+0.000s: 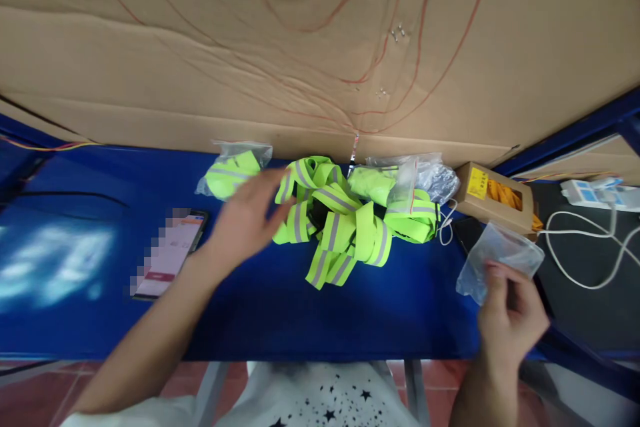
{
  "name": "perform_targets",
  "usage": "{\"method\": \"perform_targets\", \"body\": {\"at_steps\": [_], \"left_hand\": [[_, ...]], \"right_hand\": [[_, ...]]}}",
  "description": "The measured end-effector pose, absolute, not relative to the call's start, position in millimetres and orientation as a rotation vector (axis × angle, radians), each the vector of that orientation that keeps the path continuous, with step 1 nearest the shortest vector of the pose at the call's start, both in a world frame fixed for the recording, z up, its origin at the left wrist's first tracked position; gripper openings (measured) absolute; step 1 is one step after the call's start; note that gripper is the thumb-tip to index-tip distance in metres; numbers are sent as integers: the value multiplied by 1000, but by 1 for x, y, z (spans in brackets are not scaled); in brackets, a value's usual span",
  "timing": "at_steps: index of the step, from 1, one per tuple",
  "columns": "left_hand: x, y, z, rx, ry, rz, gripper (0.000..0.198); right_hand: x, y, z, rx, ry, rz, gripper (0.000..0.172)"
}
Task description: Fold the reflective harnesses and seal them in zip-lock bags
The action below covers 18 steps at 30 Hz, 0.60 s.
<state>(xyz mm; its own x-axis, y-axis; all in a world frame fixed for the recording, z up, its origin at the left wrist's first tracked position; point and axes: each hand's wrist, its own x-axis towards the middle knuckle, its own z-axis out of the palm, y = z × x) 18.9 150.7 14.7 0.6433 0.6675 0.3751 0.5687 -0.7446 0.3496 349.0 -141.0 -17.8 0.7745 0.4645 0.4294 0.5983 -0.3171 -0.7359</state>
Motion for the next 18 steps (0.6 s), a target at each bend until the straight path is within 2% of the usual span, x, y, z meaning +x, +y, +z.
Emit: {"method": "perform_targets", "body": {"at_steps": [2, 4, 8, 13, 15, 18], "left_hand": [[38, 130, 13, 2769, 670, 375, 61], [50, 118, 3, 2808, 616, 144, 72], [52, 110, -18, 2805, 664, 60, 85], [34, 101, -18, 2781, 577, 129, 82], [27, 100, -15, 2764, 625, 143, 78], [22, 103, -13, 2755, 718, 137, 67]], "right_hand": [[321, -125, -21, -1957, -1004, -58, 17], [286, -109, -22, -1866, -1242, 58, 17], [235, -85, -19, -1749, -1725, 130, 40], [247, -63, -19, -1906, -1880, 124, 77], [259, -59, -23, -1935, -1929, 210, 77], [268, -61, -30, -1938, -1916, 322, 63]]}}
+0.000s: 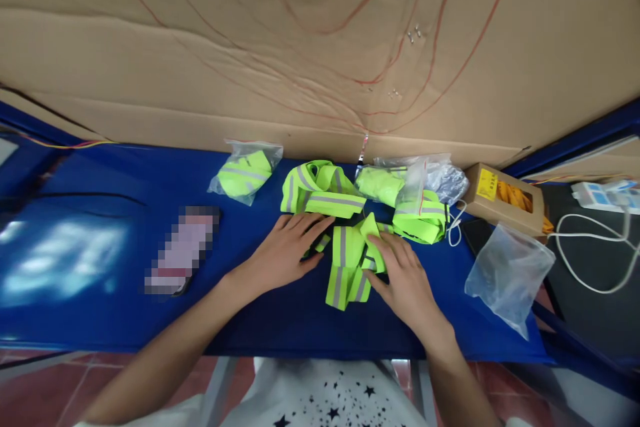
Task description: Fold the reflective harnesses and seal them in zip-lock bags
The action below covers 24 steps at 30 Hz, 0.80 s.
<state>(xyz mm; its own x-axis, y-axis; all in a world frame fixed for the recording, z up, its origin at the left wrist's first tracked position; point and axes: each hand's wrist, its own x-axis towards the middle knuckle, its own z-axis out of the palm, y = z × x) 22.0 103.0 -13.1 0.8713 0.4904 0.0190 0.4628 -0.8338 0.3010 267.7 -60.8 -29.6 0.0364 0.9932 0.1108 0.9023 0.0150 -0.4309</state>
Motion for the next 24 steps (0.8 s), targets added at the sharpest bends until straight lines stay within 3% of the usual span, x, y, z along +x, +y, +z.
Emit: {"method": "perform_targets", "body": {"at_steps": [6, 12, 19, 24], "left_hand": [[25, 110, -17, 2677, 1009, 241, 37], [27, 107, -22, 2650, 1183, 207, 51], [25, 98, -14, 2595, 1037, 315, 53], [24, 94, -19, 2651, 1200, 301, 34]], "right_hand": [[279, -77, -37, -1904, -1878, 441, 47], [296, -82, -5, -1896, -2039, 482, 52], [264, -18, 28, -1515, -2285, 447, 29], [236, 23, 14, -1588, -2549, 296, 25]]}}
